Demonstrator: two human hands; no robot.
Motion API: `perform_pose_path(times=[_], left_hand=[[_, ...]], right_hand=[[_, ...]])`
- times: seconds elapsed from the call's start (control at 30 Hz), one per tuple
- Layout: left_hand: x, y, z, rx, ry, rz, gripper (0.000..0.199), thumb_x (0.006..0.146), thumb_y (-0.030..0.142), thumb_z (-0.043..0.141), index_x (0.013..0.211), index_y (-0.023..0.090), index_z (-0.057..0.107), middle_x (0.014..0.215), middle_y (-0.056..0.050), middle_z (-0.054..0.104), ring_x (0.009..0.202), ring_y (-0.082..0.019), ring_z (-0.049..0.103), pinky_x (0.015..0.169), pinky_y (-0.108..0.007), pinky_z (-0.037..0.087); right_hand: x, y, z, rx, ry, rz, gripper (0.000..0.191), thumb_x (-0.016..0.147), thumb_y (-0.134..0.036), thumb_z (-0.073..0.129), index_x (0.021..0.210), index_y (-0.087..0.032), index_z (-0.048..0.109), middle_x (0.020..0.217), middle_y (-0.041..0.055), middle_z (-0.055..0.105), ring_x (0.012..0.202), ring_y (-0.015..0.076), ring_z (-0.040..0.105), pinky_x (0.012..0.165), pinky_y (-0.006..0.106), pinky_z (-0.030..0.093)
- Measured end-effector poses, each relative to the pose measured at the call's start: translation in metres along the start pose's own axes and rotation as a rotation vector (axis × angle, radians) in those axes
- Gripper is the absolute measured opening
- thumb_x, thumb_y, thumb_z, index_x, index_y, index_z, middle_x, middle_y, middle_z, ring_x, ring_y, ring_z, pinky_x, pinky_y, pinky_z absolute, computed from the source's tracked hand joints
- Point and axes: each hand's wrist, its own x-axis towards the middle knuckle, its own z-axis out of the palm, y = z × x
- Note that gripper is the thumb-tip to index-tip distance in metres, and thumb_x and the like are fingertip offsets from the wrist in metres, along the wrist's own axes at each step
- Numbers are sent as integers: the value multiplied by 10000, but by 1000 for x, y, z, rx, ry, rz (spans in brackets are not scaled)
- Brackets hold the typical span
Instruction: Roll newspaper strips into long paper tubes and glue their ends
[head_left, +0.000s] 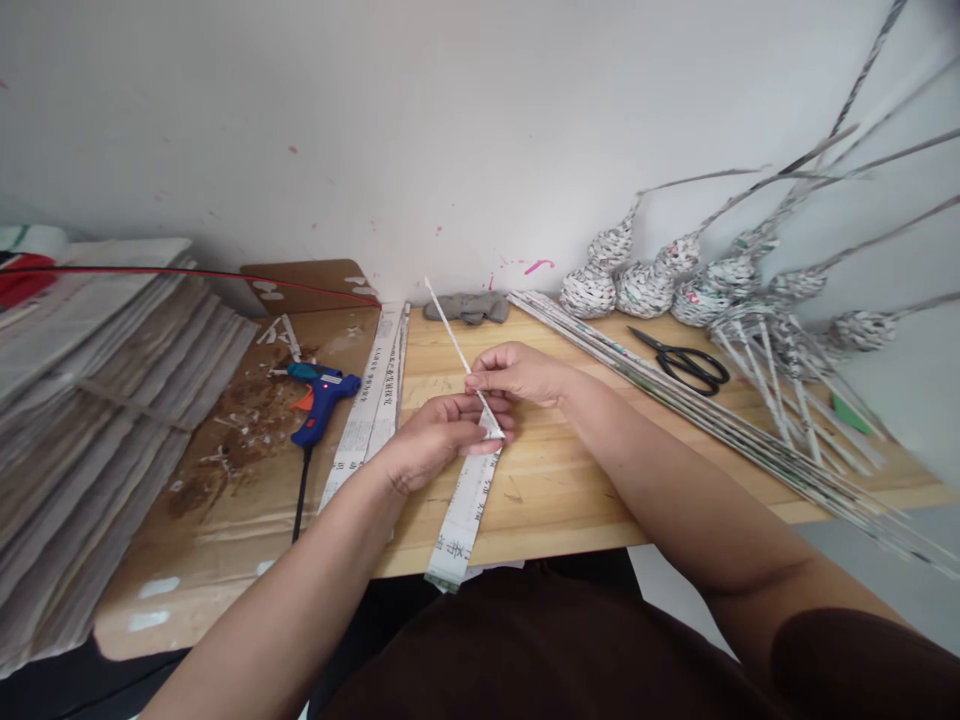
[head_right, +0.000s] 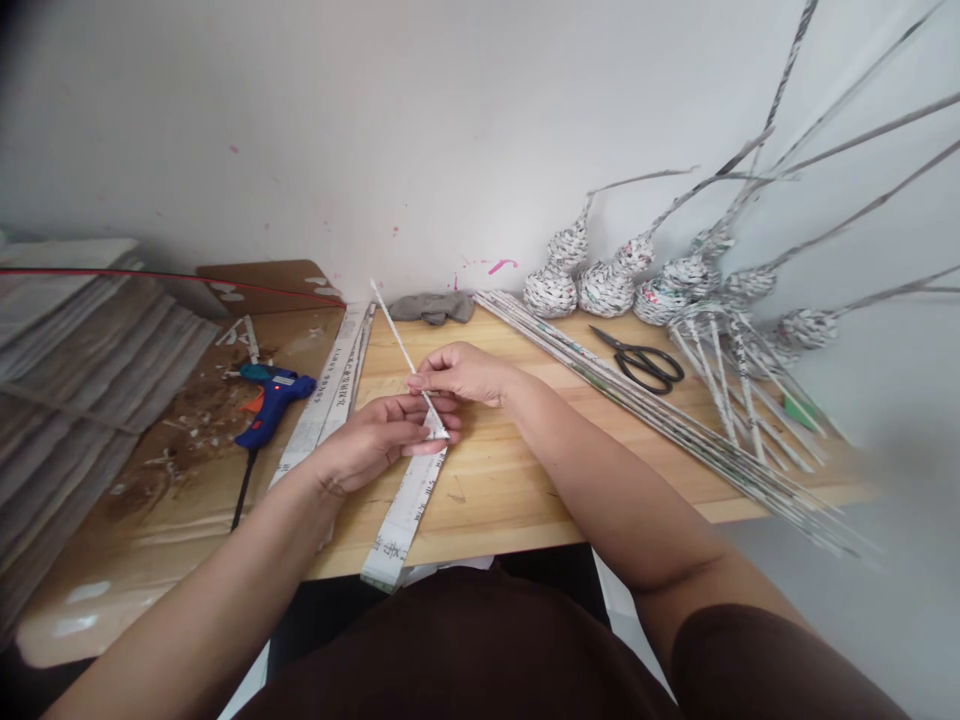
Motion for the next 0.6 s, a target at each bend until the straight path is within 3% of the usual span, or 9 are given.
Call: perform_pose_path(times=[0.3, 0.6], left_hand=[[0, -5, -4, -2, 0, -2, 428, 737, 108, 697, 1158, 130, 619, 1105, -140, 675, 1049, -229, 630, 892, -362, 517], [2, -5, -1, 36, 73, -6, 373, 699, 146, 743, 1065, 137, 671, 1033, -100, 699, 962, -188, 650, 873, -337, 522]], right_hand=[[3, 5, -3, -40, 77, -19, 296, 711, -391, 738, 717, -134, 591, 498, -60, 513, 417, 51, 430, 391, 165, 305], [2, -1, 0, 36, 91, -6, 339, 662, -401, 773, 701, -130, 572, 505, -57, 514, 420, 59, 440, 398, 183, 315]])
